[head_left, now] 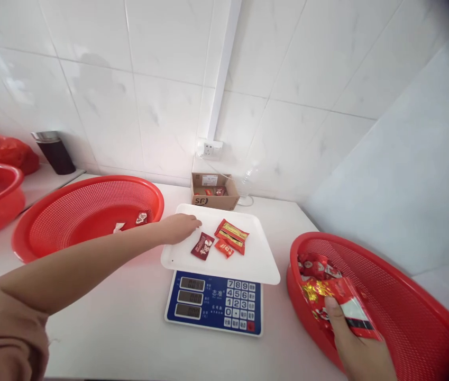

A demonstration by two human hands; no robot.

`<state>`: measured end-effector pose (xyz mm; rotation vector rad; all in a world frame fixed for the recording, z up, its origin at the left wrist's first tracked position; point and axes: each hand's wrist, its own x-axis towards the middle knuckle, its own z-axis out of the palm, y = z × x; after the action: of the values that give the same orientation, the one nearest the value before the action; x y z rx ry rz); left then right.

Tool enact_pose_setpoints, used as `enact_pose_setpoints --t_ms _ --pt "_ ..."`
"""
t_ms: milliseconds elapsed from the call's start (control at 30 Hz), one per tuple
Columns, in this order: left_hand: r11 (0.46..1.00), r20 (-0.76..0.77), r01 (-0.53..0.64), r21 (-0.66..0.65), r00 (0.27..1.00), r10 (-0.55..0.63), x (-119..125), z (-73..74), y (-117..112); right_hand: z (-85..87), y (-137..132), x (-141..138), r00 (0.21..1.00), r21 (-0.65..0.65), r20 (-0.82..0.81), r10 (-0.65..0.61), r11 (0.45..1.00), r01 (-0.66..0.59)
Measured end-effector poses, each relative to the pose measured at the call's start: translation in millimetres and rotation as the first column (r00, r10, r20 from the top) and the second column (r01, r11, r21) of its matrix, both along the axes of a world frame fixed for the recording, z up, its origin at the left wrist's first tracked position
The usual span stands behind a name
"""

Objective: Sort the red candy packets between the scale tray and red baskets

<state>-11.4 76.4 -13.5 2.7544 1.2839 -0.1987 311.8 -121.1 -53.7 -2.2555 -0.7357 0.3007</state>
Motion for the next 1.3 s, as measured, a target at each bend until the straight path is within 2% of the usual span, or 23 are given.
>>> enact_pose_setpoints --t_ms 100,233,333,433,533,667,767,900,1000,1067,1167,1233,1300 --pt "0.989 0.0 -0.107 0.102 0.994 0.108 -13.9 10.3 2.9 -3.4 0.4 3.1 1.0 0.001 0.017 -0.001 1.0 0.001" --pt "0.94 0.006 -0.264 0.217 0.963 0.269 -49.7 34.6 0.5 0.6 0.4 -1.1 0.999 -0.017 -0.001 0.033 0.999 -0.033" --pt "0.928 0.021 -0.282 0.243 0.958 0.286 -65.9 44.0 -8.5 4.4 0.4 -4.6 1.0 -0.029 -0.021 0.023 0.999 -0.024" --pt "0.958 0.052 -0.207 0.197 0.978 0.201 -54.1 37.2 -22.5 4.0 1.0 -4.6 1.0 -0.022 -0.017 0.012 1.0 -0.012" --pt "0.99 0.077 -0.096 0.107 0.993 0.088 -21.3 20.3 -33.6 1.7 1.4 -3.9 1.0 0.017 -0.001 0.001 1.0 -0.001" --pt "0.998 0.091 0.026 0.057 0.995 -0.031 20.3 1.4 -35.9 2.0 0.2 -4.4 0.999 0.064 0.018 0.03 0.997 -0.031" --pt "0.998 0.11 0.057 0.041 0.992 -0.061 33.6 -2.5 -33.9 1.7 -1.7 -1.9 0.999 0.053 0.011 0.042 0.998 -0.043" --pt "0.999 0.136 0.018 0.042 0.99 -0.024 21.7 8.3 -34.4 -0.4 -2.9 1.3 0.996 0.113 0.041 0.084 0.99 -0.088" --pt "0.989 0.136 -0.09 0.119 0.988 0.073 -9.0 27.3 -35.0 2.7 -2.0 -3.1 0.996 0.126 0.025 0.08 0.989 -0.082" --pt "0.957 0.083 -0.199 0.213 0.979 0.185 -33.2 40.5 -34.7 6.7 -1.1 -8.2 0.996 0.158 0.009 0.089 0.983 -0.089" --pt "0.925 0.043 -0.276 0.261 0.961 0.274 -55.2 50.5 -35.1 11.0 -0.3 -14.1 0.992 0.202 -0.001 0.126 0.971 -0.124" --pt "0.944 0.075 -0.245 0.22 0.969 0.234 -50.5 47.2 -37.2 11.1 -0.1 -15.1 0.99 0.202 -0.001 0.139 0.97 -0.136" --pt "0.979 0.105 -0.14 0.15 0.987 0.125 -30.0 37.0 -40.7 9.7 0.1 -13.9 0.991 0.197 0.015 0.132 0.971 -0.132"
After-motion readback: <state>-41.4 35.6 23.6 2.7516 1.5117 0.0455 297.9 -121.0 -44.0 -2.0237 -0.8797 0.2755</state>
